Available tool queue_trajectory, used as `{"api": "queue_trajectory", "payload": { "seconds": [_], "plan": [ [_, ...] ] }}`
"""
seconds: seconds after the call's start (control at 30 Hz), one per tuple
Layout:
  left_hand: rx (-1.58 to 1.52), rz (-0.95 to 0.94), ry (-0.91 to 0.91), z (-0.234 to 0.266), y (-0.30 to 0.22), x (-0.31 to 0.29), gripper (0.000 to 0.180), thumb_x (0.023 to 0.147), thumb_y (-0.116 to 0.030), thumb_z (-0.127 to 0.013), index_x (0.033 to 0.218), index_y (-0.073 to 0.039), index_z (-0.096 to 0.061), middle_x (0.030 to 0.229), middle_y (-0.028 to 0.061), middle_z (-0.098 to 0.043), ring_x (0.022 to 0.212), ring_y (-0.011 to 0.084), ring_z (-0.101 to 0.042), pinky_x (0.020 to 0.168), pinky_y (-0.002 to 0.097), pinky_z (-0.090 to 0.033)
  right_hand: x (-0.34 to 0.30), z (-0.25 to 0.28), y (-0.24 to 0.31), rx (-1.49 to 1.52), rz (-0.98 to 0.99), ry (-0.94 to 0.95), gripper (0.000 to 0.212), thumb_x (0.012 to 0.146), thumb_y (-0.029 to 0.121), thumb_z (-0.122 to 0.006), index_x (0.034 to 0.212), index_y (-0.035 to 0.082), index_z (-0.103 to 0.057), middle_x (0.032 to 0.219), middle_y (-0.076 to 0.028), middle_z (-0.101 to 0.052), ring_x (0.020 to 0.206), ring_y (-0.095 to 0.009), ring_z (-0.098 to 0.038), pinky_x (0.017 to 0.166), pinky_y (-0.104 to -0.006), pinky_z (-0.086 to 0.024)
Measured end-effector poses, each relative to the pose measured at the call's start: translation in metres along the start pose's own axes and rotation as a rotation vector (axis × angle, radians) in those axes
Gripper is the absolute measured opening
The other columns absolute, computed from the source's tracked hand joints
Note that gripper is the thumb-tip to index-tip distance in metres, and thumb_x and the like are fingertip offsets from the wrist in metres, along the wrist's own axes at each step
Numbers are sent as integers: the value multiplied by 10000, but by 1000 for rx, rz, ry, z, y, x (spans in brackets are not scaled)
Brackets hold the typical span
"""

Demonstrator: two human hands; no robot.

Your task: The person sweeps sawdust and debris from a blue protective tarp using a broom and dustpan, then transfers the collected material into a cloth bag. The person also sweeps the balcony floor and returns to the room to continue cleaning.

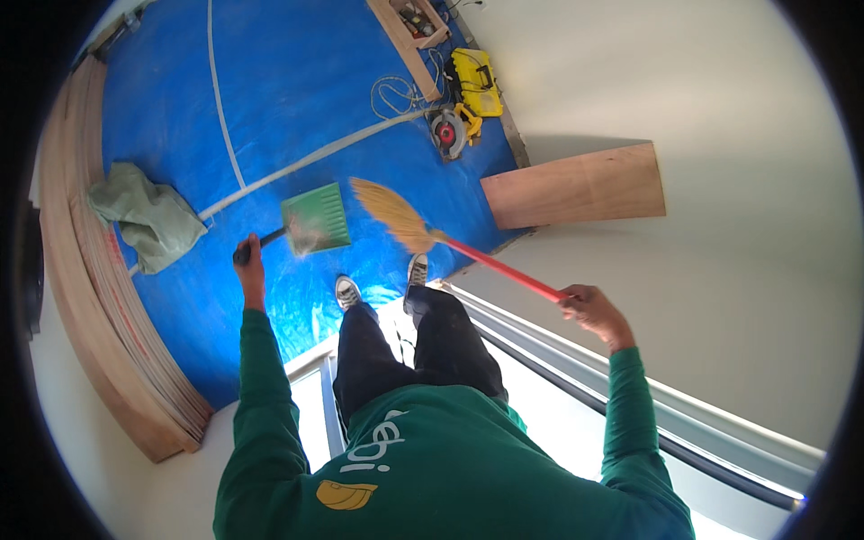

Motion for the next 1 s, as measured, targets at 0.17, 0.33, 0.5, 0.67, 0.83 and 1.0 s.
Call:
{"api": "queue_trajectory", "payload": {
  "seconds": [0.17, 0.33, 0.5, 0.67, 0.83, 1.0],
  "plan": [
    [-248, 139, -107, 37, -20, -43, 294, 1019, -350, -729, 953, -66, -689, 857, -22, -613, 760, 90, -511, 724, 302, -478, 22, 58, -29, 10, -3, -72, 295, 942, 251, -690, 1071, -7, -754, 762, -29, -659, 563, -84, -511, 469, -252, -384],
    [-411, 306, -266, 61, -63, -74, 251, 992, -366, -764, 977, -129, -682, 894, -28, -612, 736, 87, -510, 695, 277, -474, 113, 122, -136, 65, -25, -83, 235, 945, 235, -688, 911, 5, -726, 701, -48, -637, 482, -97, -492, 416, -283, -343],
    [-421, 302, -326, 58, -125, -92, 236, 971, -335, -789, 1028, -123, -701, 947, -6, -637, 823, 96, -589, 715, 286, -507, 259, 177, -275, -889, 280, -713, 341, 858, 337, -773, 720, 33, -704, 820, -191, -697, 788, -404, -658, 768, -529, -518],
    [-397, 262, -348, 34, -194, -108, 294, 961, -382, -791, 1044, -115, -700, 962, 7, -643, 871, 107, -607, 746, 304, -532, 350, 162, -311, -1069, -16, -778, 321, 962, 384, -603, 1028, 115, -765, 1097, -89, -704, 1093, -285, -618, 772, -479, -564],
    [-439, 171, -506, -22, -250, -107, 328, 967, -396, -783, 1031, -91, -681, 985, 17, -658, 909, 135, -612, 776, 348, -540, 334, 44, -89, 228, 213, 89, 343, 928, 153, -717, 1257, 59, -696, 1196, -98, -689, 1065, -243, -667, 738, -385, -578],
    [-549, 125, -557, -45, -269, -108, 343, 973, -407, -776, 1066, -93, -673, 1014, 28, -662, 957, 147, -610, 828, 378, -530, 128, -43, 235, 89, 978, 816, 350, 1028, 201, -651, 1338, 39, -671, 1099, -56, -720, 915, -142, -676, 796, -303, -541]
  ]
}}
Point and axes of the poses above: each hand's wrist, its own x-axis towards the middle knuckle, its own z-axis out of the back of the hand, y = z × x, the point moved 1 cm from there along x, towards the middle knuckle
